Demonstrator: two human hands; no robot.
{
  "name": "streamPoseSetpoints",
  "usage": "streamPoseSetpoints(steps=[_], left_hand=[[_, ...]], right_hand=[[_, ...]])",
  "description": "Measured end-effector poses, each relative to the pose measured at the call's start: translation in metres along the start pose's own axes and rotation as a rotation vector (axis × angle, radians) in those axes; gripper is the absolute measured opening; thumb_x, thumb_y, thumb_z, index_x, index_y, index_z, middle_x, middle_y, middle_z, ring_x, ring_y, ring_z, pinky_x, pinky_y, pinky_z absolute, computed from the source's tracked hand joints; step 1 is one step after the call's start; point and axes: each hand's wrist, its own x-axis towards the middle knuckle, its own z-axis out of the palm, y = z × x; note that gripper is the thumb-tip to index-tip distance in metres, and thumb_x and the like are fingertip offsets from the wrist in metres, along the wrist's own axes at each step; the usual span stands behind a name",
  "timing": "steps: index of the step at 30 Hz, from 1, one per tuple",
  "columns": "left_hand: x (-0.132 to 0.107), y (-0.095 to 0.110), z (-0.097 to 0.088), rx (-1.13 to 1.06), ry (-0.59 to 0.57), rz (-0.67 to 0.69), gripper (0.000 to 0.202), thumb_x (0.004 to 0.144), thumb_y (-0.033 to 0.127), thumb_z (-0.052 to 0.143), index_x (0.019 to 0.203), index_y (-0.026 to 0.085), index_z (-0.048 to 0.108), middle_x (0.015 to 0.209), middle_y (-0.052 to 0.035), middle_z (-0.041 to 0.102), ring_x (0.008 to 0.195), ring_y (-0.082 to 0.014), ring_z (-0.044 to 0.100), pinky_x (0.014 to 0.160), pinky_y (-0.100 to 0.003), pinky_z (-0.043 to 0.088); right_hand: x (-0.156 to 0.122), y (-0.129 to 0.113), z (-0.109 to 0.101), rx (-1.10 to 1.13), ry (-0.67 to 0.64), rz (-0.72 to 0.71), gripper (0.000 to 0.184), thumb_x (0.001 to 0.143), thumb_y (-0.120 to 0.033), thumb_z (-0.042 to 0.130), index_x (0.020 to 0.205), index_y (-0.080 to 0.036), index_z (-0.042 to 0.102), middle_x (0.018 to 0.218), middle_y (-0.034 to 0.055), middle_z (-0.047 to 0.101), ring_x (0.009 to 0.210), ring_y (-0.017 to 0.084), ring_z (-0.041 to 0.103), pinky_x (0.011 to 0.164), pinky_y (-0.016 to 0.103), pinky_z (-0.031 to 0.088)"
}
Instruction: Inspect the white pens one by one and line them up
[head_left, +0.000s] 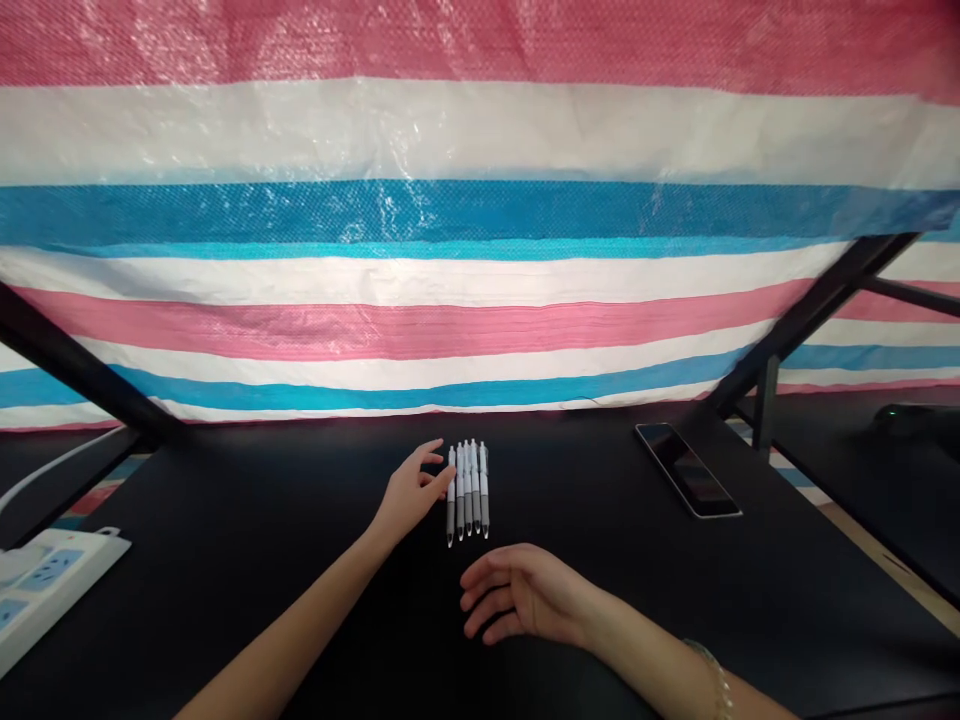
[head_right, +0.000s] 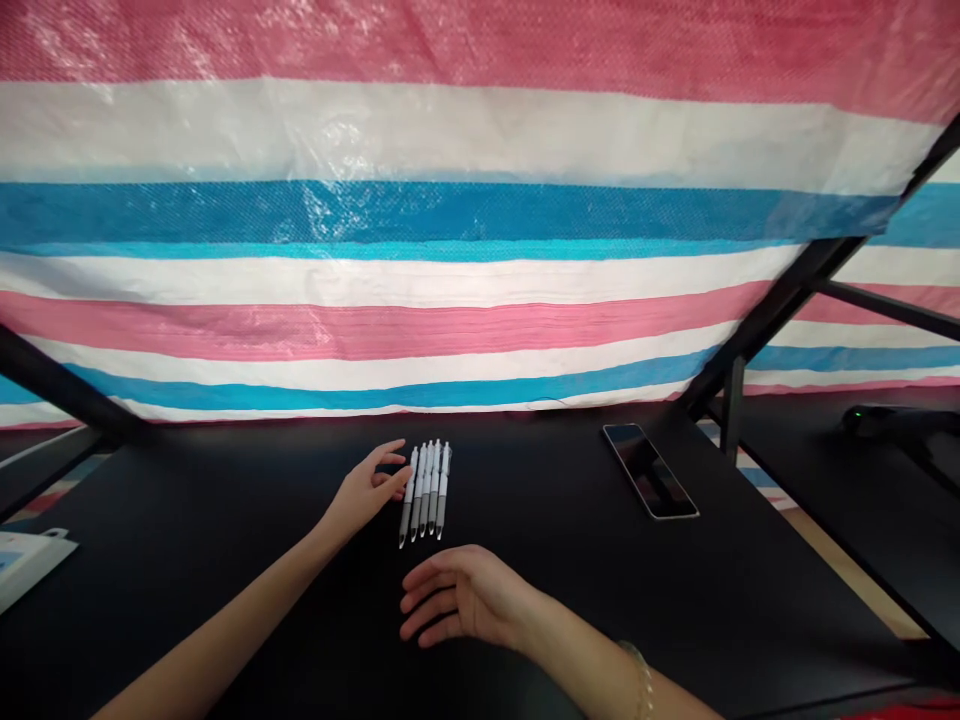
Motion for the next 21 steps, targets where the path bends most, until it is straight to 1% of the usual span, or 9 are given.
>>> streamPoseSetpoints(steps=[2, 4, 6, 8, 11, 14, 16, 18, 21], left_hand=[[-0.008, -0.001, -0.002, 0.02, -0.044, 0.028, 0.046, 0.074, 0.038, 0.06, 0.115, 0.019, 0.052, 0.107, -0.0081, 0.057, 0.062, -0.0137, 0.063, 0.063, -0.034, 0.056], [-0.018, 0.001, -0.006, 0.028, -0.119, 0.078, 0.044, 0.074, 0.034, 0.061, 0.115, 0.021, 0.053, 0.109, -0.0073, 0.057, 0.07, -0.0152, 0.063, 0.067, -0.035, 0.056], [-0.026, 0.005, -0.011, 0.059, -0.219, 0.157, 0.046, 0.074, 0.03, 0.062, 0.118, 0.025, 0.051, 0.11, -0.0061, 0.056, 0.079, -0.0168, 0.062, 0.071, -0.035, 0.056], [-0.031, 0.01, -0.017, 0.169, -0.32, 0.251, 0.055, 0.07, 0.028, 0.066, 0.122, 0.029, 0.049, 0.115, -0.0055, 0.053, 0.086, -0.0183, 0.059, 0.073, -0.035, 0.055], [-0.034, 0.017, -0.021, 0.301, -0.425, 0.332, 0.071, 0.062, 0.025, 0.073, 0.126, 0.033, 0.044, 0.127, -0.0052, 0.045, 0.095, -0.021, 0.056, 0.077, -0.035, 0.053], [-0.036, 0.017, -0.019, 0.346, -0.406, 0.354, 0.069, 0.064, 0.022, 0.071, 0.126, 0.033, 0.044, 0.13, -0.0058, 0.042, 0.102, -0.0241, 0.053, 0.08, -0.037, 0.052], [-0.037, 0.014, -0.016, 0.37, -0.373, 0.382, 0.063, 0.068, 0.022, 0.068, 0.125, 0.032, 0.045, 0.129, -0.0068, 0.044, 0.106, -0.0263, 0.052, 0.082, -0.04, 0.051], [-0.037, 0.011, -0.013, 0.395, -0.352, 0.418, 0.059, 0.07, 0.022, 0.067, 0.124, 0.032, 0.046, 0.127, -0.0073, 0.046, 0.11, -0.0276, 0.05, 0.086, -0.043, 0.049], [-0.037, 0.009, -0.011, 0.437, -0.325, 0.463, 0.056, 0.071, 0.023, 0.068, 0.123, 0.031, 0.048, 0.124, -0.0069, 0.049, 0.113, -0.0272, 0.047, 0.093, -0.046, 0.044]], right_hand=[[-0.001, -0.003, -0.001, -0.049, 0.009, -0.035, 0.032, 0.077, -0.037, 0.052, 0.089, -0.01, 0.065, 0.088, 0.0104, 0.063, 0.075, 0.02, 0.064, 0.067, 0.03, 0.045], [-0.002, -0.007, -0.004, -0.121, 0.044, -0.11, 0.036, 0.078, -0.041, 0.051, 0.088, -0.009, 0.066, 0.087, 0.0109, 0.064, 0.072, 0.018, 0.063, 0.064, 0.028, 0.044], [-0.002, -0.013, -0.008, -0.187, 0.102, -0.212, 0.043, 0.08, -0.047, 0.047, 0.083, -0.009, 0.066, 0.084, 0.0116, 0.064, 0.068, 0.016, 0.061, 0.06, 0.026, 0.042], [-0.001, -0.019, -0.014, -0.236, 0.184, -0.308, 0.047, 0.081, -0.049, 0.044, 0.078, -0.009, 0.067, 0.08, 0.0117, 0.064, 0.065, 0.014, 0.059, 0.058, 0.025, 0.04], [0.001, -0.027, -0.021, -0.316, 0.337, -0.399, 0.037, 0.077, -0.037, 0.042, 0.068, -0.01, 0.066, 0.066, 0.0088, 0.063, 0.058, 0.013, 0.055, 0.055, 0.024, 0.038], [0.002, -0.029, -0.026, -0.35, 0.426, -0.442, 0.028, 0.071, -0.026, 0.04, 0.063, -0.012, 0.063, 0.051, 0.0031, 0.057, 0.048, 0.01, 0.048, 0.05, 0.023, 0.034], [0.002, -0.029, -0.028, -0.343, 0.444, -0.459, 0.026, 0.069, -0.023, 0.039, 0.066, -0.013, 0.063, 0.048, 0.0009, 0.055, 0.045, 0.009, 0.046, 0.048, 0.022, 0.032], [0.002, -0.029, -0.029, -0.336, 0.442, -0.459, 0.026, 0.07, -0.024, 0.039, 0.072, -0.014, 0.063, 0.049, 0.0005, 0.056, 0.045, 0.009, 0.046, 0.047, 0.022, 0.032], [0.001, -0.029, -0.029, -0.363, 0.433, -0.445, 0.029, 0.075, -0.031, 0.041, 0.076, -0.013, 0.065, 0.054, 0.0013, 0.057, 0.047, 0.009, 0.046, 0.047, 0.022, 0.034]])
